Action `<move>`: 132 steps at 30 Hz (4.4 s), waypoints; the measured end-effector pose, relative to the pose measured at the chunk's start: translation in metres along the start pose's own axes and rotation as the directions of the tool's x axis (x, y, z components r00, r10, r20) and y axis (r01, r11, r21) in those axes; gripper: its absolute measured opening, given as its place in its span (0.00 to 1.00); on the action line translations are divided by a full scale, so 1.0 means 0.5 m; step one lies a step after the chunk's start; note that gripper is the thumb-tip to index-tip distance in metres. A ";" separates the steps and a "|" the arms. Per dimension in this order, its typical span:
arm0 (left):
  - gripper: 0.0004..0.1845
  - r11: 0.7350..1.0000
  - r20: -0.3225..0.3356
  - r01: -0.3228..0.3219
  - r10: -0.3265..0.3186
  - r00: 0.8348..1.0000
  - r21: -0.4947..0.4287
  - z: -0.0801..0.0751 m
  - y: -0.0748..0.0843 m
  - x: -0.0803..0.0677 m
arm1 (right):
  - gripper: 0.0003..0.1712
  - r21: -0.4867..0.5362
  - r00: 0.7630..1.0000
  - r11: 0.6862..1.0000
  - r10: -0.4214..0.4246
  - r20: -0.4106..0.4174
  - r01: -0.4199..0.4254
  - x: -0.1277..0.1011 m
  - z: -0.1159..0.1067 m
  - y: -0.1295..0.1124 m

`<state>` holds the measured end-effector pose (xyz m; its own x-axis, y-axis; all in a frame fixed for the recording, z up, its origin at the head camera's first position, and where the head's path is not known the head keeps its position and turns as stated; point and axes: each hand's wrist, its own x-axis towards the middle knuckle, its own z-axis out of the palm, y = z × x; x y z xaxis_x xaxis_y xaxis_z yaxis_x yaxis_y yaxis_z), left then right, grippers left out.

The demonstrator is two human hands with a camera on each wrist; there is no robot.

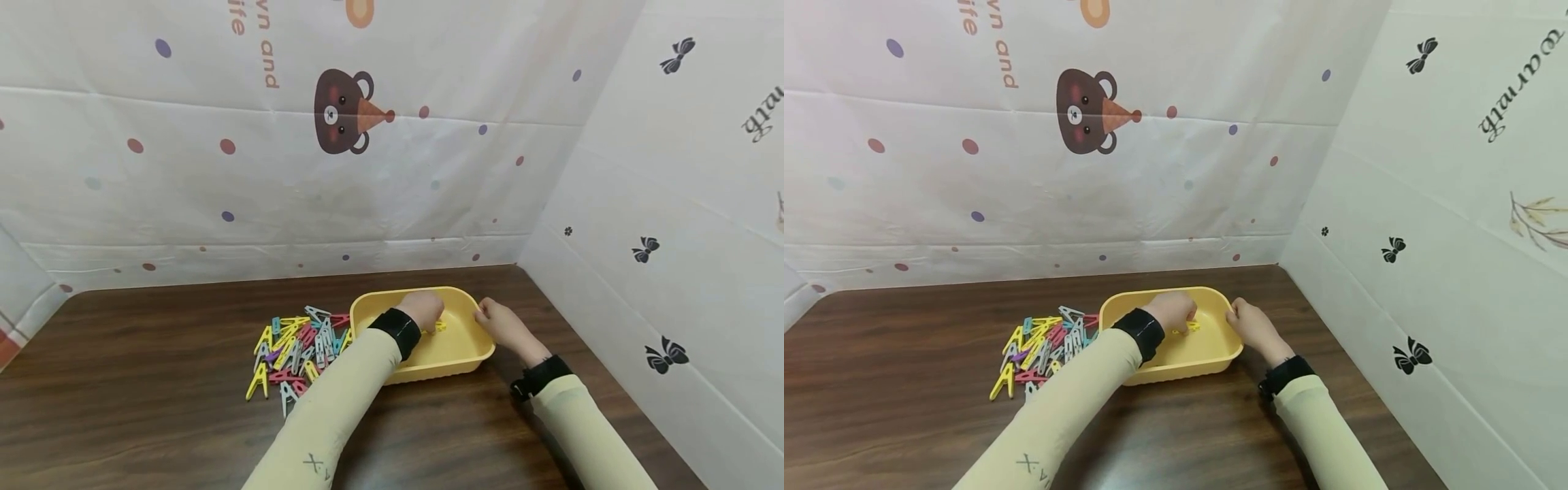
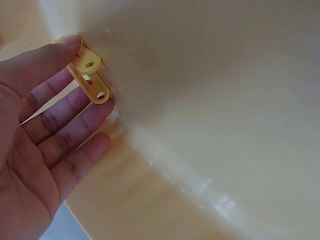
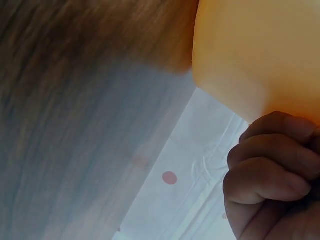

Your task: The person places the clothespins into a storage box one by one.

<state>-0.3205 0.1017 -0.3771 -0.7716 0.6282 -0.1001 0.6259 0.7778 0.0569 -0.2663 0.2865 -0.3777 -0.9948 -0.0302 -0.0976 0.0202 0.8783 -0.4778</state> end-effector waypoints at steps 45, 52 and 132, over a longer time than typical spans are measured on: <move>0.12 0.975 -0.250 0.040 -0.096 0.963 -0.220 -0.171 -0.339 -0.355 | 0.14 0.026 0.999 0.999 -0.029 0.033 0.028 0.001 -0.005 0.006; 0.13 0.962 -0.171 0.104 -0.150 0.974 -0.254 -0.107 -0.378 -0.428 | 0.13 0.026 0.999 0.999 -0.028 0.028 0.027 0.002 -0.002 0.008; 0.06 0.903 -0.051 0.331 -0.357 0.933 -0.274 -0.127 -0.272 -0.534 | 0.13 0.030 1.000 0.999 -0.016 0.003 0.016 -0.005 0.002 0.008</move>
<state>-0.2067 -0.1704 -0.2951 -0.9490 0.3089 -0.0631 0.2787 0.9154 0.2903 -0.2637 0.2898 -0.3803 -0.9946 -0.0461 -0.0926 0.0071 0.8631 -0.5050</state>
